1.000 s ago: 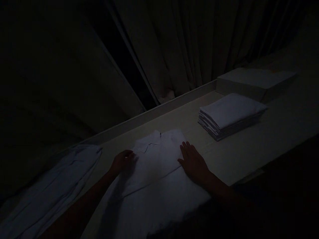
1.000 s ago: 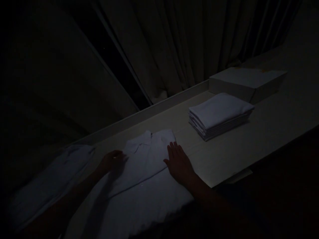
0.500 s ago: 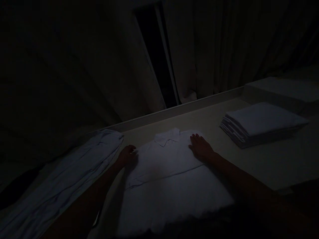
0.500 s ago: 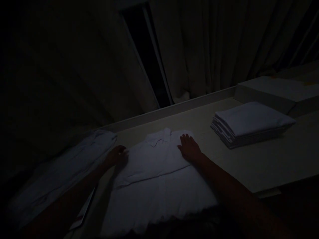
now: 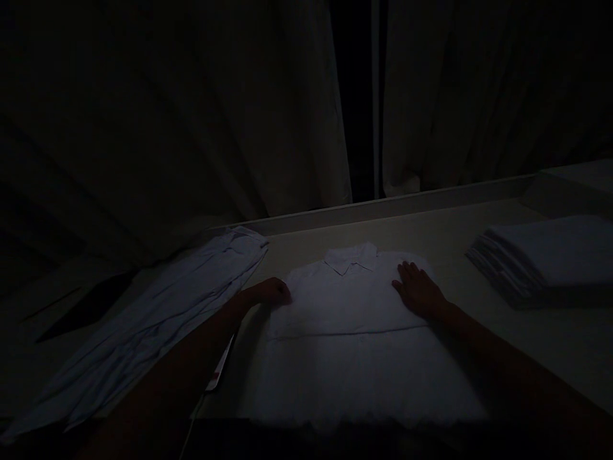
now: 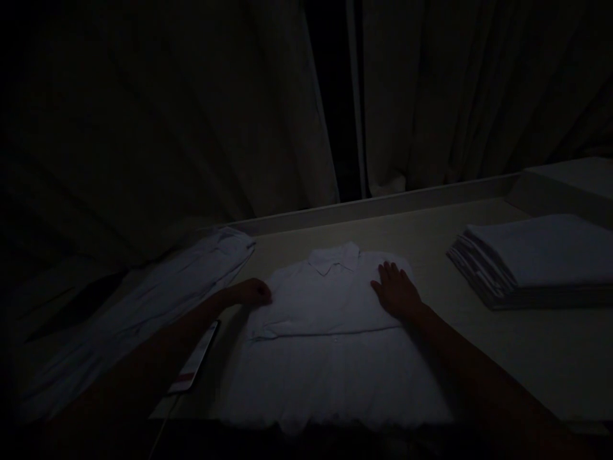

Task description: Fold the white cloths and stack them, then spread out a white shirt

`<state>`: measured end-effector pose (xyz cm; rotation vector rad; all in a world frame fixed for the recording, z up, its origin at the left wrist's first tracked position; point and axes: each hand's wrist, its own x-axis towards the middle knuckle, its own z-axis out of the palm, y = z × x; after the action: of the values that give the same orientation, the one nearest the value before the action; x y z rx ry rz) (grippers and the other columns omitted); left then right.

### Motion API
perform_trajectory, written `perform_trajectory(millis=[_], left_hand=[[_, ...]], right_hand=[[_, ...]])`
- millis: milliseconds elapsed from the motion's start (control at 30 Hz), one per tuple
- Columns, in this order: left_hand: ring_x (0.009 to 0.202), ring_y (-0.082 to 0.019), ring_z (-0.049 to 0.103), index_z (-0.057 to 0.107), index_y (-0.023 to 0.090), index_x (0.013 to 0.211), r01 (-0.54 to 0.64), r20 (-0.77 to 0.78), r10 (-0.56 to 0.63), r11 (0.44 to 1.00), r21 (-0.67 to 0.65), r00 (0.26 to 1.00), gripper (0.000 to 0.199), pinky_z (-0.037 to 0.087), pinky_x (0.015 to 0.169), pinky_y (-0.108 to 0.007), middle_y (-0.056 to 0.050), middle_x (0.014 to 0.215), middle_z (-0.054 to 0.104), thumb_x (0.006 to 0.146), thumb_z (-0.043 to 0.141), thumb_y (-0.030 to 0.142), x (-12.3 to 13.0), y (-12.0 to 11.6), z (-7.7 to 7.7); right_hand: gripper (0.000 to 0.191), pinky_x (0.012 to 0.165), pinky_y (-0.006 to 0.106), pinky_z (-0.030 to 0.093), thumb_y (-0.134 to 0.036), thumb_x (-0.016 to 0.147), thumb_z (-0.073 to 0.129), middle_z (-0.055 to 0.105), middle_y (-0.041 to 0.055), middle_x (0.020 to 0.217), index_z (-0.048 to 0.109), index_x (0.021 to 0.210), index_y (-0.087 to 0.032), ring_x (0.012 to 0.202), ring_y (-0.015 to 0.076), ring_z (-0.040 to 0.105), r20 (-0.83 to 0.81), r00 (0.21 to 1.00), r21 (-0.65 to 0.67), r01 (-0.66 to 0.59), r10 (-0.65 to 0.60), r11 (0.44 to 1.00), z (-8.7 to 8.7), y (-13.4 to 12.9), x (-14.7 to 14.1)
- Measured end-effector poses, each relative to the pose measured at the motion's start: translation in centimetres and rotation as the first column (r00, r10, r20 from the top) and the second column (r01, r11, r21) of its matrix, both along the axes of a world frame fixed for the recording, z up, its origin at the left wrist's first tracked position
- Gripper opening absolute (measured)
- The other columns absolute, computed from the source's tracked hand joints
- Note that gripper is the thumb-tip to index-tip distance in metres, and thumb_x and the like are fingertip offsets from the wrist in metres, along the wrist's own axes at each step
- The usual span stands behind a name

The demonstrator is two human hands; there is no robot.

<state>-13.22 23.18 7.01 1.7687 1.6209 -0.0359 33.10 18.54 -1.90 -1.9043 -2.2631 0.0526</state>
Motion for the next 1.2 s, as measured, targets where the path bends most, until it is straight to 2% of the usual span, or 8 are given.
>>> perform_trajectory(millis=[167, 333, 567, 700, 800, 900, 1100, 1200], left_hand=[[0.062, -0.016, 0.056, 0.068, 0.020, 0.058, -0.001, -0.008, 0.001, 0.999, 0.034, 1.000, 0.026, 0.040, 0.060, -0.024, 0.000, 0.059, 0.064, 0.049, 0.073, 0.043, 0.9, 0.3, -0.2], [0.061, -0.017, 0.057, 0.066, 0.021, 0.057, -0.005, -0.007, 0.006, 0.999, 0.048, 1.000, 0.025, 0.041, 0.059, -0.024, 0.002, 0.057, 0.062, 0.040, 0.077, 0.037, 0.3, 0.3, -0.5], [0.060, -0.018, 0.059, 0.062, 0.020, 0.053, -0.058, -0.062, 0.066, 0.991, 0.122, 0.996, 0.017, 0.043, 0.058, -0.026, 0.001, 0.054, 0.061, 0.045, 0.068, 0.034, -0.2, 0.9, -2.0], [0.074, -0.021, 0.064, 0.067, 0.021, 0.064, -0.070, -0.124, 0.102, 0.968, 0.239, 0.987, 0.019, 0.046, 0.066, -0.027, -0.002, 0.071, 0.070, 0.046, 0.067, 0.024, 0.4, 1.3, -2.8], [0.099, -0.024, 0.063, 0.069, 0.020, 0.093, -0.086, -0.148, 0.155, 0.917, 0.389, 0.977, 0.034, 0.046, 0.083, -0.030, -0.008, 0.103, 0.070, 0.060, 0.062, 0.028, 1.0, 1.9, -3.2], [0.121, -0.026, 0.052, 0.064, 0.017, 0.112, -0.087, -0.155, 0.186, 0.865, 0.495, 0.970, 0.042, 0.040, 0.097, -0.032, -0.013, 0.127, 0.061, 0.073, 0.055, 0.032, 1.8, 2.5, -3.9], [0.104, -0.028, 0.062, 0.069, 0.016, 0.093, -0.146, -0.206, 0.288, 0.843, 0.517, 0.935, 0.032, 0.044, 0.089, -0.035, -0.017, 0.104, 0.068, 0.076, 0.056, 0.041, 1.8, 3.1, -5.9], [0.100, -0.029, 0.062, 0.069, 0.015, 0.093, -0.198, -0.219, 0.361, 0.822, 0.535, 0.906, 0.039, 0.044, 0.087, -0.038, -0.019, 0.102, 0.068, 0.081, 0.050, 0.046, 0.9, 2.1, -6.4]], right_hand=[[0.074, 0.115, 0.047, 0.017, -0.057, 0.096, 0.014, 0.023, 0.0171, 0.156, 0.030, 0.149, -0.007, 0.144, 0.0307, 0.017, 0.025, 1.000, 0.006, 0.010, -0.010, 1.000, -0.2, 0.1, 0.8], [0.077, 0.115, 0.048, 0.015, -0.059, 0.096, 0.012, 0.021, 0.0177, 0.157, 0.028, 0.149, -0.006, 0.145, 0.0308, 0.015, 0.040, 0.999, 0.024, 0.025, -0.026, 0.999, -0.6, 0.0, 0.8], [0.080, 0.116, 0.049, 0.014, -0.064, 0.094, 0.016, 0.019, 0.0164, 0.158, 0.024, 0.151, -0.007, 0.146, 0.0305, 0.012, 0.053, 0.996, 0.040, 0.064, -0.066, 0.997, -1.1, 0.0, 0.5], [0.079, 0.116, 0.050, 0.013, -0.062, 0.095, 0.017, 0.021, 0.0171, 0.157, 0.028, 0.149, -0.007, 0.145, 0.0315, 0.013, 0.075, 0.995, 0.057, 0.059, -0.063, 0.997, 0.1, -0.5, 0.2], [0.073, 0.117, 0.049, 0.008, -0.057, 0.097, 0.016, 0.020, 0.0162, 0.157, 0.029, 0.149, -0.008, 0.146, 0.0297, 0.009, 0.089, 0.996, 0.146, 0.010, -0.024, 0.989, 1.6, -1.2, -0.2], [0.068, 0.116, 0.050, 0.009, -0.056, 0.098, 0.019, 0.021, 0.0138, 0.158, 0.028, 0.150, -0.014, 0.146, 0.0288, 0.010, 0.104, 0.994, 0.159, -0.043, 0.026, 0.986, 1.8, -2.0, -0.4], [0.066, 0.114, 0.054, 0.014, -0.060, 0.097, 0.020, 0.024, 0.0106, 0.157, 0.031, 0.149, -0.022, 0.145, 0.0295, 0.014, 0.111, 0.994, 0.082, -0.006, -0.003, 0.997, -0.9, -2.4, 0.6], [0.066, 0.114, 0.056, 0.013, -0.060, 0.096, 0.021, 0.026, 0.0115, 0.156, 0.035, 0.148, -0.021, 0.145, 0.0316, 0.013, 0.126, 0.992, 0.090, -0.027, 0.015, 0.996, -0.9, -1.9, 0.6]])
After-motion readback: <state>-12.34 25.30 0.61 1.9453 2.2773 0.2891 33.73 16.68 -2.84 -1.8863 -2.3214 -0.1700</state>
